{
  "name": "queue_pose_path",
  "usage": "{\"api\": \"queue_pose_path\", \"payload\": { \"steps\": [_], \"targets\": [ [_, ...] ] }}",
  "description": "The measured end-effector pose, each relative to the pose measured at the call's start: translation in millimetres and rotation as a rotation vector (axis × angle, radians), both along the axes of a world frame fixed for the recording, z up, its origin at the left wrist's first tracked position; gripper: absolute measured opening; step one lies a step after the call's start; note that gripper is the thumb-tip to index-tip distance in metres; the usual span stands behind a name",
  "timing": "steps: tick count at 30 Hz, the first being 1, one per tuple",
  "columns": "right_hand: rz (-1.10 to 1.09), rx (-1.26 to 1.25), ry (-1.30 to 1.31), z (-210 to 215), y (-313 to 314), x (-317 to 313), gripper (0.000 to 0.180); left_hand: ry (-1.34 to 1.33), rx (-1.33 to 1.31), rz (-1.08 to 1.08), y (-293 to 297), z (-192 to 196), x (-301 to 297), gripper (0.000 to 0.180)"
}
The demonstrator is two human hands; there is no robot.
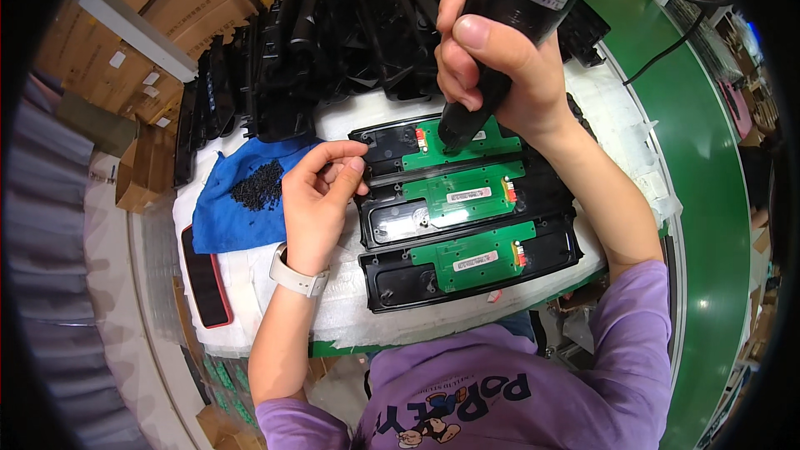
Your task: Assemble green circuit boards into black plastic housings using an electric screwdriver.
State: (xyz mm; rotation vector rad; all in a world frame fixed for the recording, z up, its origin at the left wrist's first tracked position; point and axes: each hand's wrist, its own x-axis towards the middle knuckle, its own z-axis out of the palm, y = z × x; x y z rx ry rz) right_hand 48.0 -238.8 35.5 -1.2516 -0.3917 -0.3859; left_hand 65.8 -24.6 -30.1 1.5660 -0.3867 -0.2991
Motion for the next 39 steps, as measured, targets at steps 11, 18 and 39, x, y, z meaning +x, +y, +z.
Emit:
{"api": "queue_pose_path", "payload": {
  "steps": [11, 18, 39],
  "targets": [
    [-0.029, -0.224, -0.02, -1, 11, -2, 0.021, -0.002, 0.008, 0.033, -2, -8, 11, 0.013],
    [0.003, -0.224, -0.028, -1, 12, 0, 0.02, 0.074, -0.035, 0.001, -6, -17, 19, 0.016],
    [0.285, 0.348, -0.085, 24, 5, -31, 0.04, 0.242, -0.203, -0.266, -8, 6, -18, 0.017]
  ]
}}
